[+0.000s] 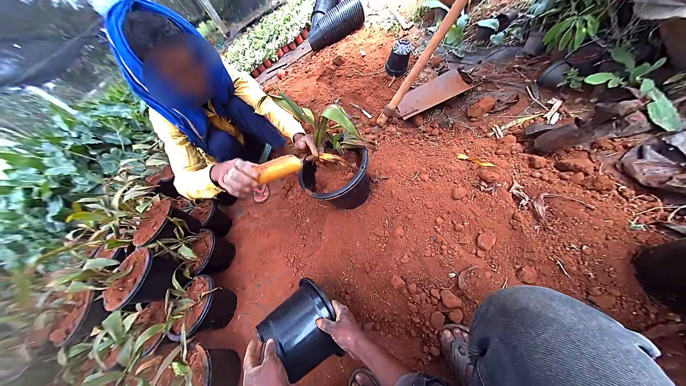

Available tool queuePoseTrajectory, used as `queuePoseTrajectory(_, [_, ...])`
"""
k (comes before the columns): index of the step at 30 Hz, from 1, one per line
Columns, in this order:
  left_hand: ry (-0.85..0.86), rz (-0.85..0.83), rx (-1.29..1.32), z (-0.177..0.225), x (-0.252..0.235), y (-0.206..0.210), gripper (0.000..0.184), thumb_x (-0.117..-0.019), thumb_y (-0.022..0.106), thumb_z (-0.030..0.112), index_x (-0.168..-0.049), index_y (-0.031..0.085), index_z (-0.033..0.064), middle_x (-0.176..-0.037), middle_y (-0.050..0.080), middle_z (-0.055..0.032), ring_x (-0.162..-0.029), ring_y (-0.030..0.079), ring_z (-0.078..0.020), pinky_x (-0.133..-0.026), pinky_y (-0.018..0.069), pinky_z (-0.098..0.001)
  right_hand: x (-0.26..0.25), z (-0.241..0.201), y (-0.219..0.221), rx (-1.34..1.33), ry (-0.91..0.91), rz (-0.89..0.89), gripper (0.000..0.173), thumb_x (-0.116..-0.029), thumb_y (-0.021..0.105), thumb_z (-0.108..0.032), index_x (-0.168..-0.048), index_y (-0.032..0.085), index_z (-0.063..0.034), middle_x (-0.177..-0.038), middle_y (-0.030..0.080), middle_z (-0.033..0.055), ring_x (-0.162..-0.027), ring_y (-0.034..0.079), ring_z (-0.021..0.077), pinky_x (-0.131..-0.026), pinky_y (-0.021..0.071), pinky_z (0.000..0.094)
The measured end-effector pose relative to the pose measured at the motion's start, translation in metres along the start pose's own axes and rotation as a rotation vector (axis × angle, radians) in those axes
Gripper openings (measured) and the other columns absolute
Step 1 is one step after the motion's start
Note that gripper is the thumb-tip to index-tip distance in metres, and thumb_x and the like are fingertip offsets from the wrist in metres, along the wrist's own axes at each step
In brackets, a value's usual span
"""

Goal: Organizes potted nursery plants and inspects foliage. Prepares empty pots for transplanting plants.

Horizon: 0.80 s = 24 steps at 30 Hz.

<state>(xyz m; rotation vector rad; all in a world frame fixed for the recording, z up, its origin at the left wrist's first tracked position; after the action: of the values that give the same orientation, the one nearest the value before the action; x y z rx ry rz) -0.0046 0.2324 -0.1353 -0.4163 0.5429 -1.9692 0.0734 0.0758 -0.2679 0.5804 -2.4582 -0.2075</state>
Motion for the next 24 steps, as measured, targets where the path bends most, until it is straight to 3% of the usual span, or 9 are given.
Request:
queuePoseTrajectory(7, [-0.189,-0.016,-0.163,-0.059,-0.012,-0.021,0.056,-0.0994,0.063,0.006,-0.148,0.041,-0.0107,-0.149,0.047,-0.0318,-0.138,0.047,-0.0411,-0.114,0.0386,-0.0519,0.01,0.046,0.027,0.174,0.12,-0.225,0.066,-0.0933,0.073,-0.025,-0.149,0.045,-0.0044,-0.142,0.056,0.0224,-0.132,0.055,0.0324,-0.112,0.0425,0.051])
queuePoseTrajectory(11, [-0.22,-0.028,-0.222,-0.064,-0.021,-0.017,0.053,-0.0997,0.067,0.014,-0.144,0.049,-0.009,-0.144,0.054,-0.0289,-0.135,0.051,-0.0404,-0.112,0.0399,-0.054,0.011,0.062,0.026,0.068,0.187,-0.207,0.065,-0.0859,0.081,-0.028,-0.141,0.055,-0.0062,-0.133,0.063,0.0186,-0.123,0.061,0.0282,-0.107,0.0475,0.048])
queuePoseTrajectory(14, [-0.255,-0.039,-0.297,-0.063,-0.018,-0.012,0.047,-0.1026,0.065,0.027,-0.136,0.061,-0.0054,-0.136,0.061,-0.0268,-0.132,0.054,-0.039,-0.112,0.0398,-0.0551,0.013,0.071,0.023,0.008,0.213,-0.183,0.052,-0.0854,0.083,-0.029,-0.128,0.064,-0.0045,-0.12,0.068,0.0167,-0.111,0.066,0.0256,-0.099,0.0512,0.0462])
queuePoseTrajectory(18, [-0.359,-0.108,-0.34,-0.075,-0.011,-0.005,0.059,-0.107,0.049,0.048,-0.128,0.065,-0.0049,-0.13,0.064,-0.0268,-0.125,0.058,-0.0374,-0.107,0.0428,-0.0564,0.005,0.033,0.01,0.191,0.144,-0.082,0.056,-0.0853,0.079,-0.037,-0.13,0.064,-0.0067,-0.126,0.066,0.0172,-0.118,0.063,0.0295,-0.103,0.0479,0.0515])
queuePoseTrajectory(21, [-0.403,-0.198,-0.178,-0.084,-0.005,0.007,0.061,-0.1098,0.042,0.046,-0.141,0.053,-0.0045,-0.142,0.055,-0.0268,-0.133,0.052,-0.0362,-0.11,0.0407,-0.0565,0.007,-0.005,0.003,0.412,0.153,-0.068,0.063,-0.0889,0.073,-0.043,-0.141,0.059,-0.0105,-0.136,0.063,0.0166,-0.127,0.059,0.0319,-0.106,0.0452,0.0556])
queuePoseTrajectory(24, [-0.404,-0.217,-0.079,-0.09,-0.006,0.022,0.061,-0.1098,0.041,0.047,-0.143,0.051,-0.0027,-0.143,0.054,-0.0262,-0.132,0.053,-0.0359,-0.109,0.0422,-0.0578,0.008,-0.013,-0.006,0.469,0.133,-0.045,0.065,-0.0908,0.072,-0.044,-0.144,0.056,-0.0114,-0.138,0.062,0.0163,-0.129,0.058,0.0319,-0.107,0.0449,0.0549])
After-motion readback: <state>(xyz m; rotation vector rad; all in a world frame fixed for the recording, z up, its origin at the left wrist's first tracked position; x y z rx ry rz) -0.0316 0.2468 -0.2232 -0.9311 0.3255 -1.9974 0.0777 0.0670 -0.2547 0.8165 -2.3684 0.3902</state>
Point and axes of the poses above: each hand's wrist, its own x-axis away from the middle knuckle, its own y-axis out of the palm, z = x × y, the point moved 7 cm from there along -x, towards the middle knuckle
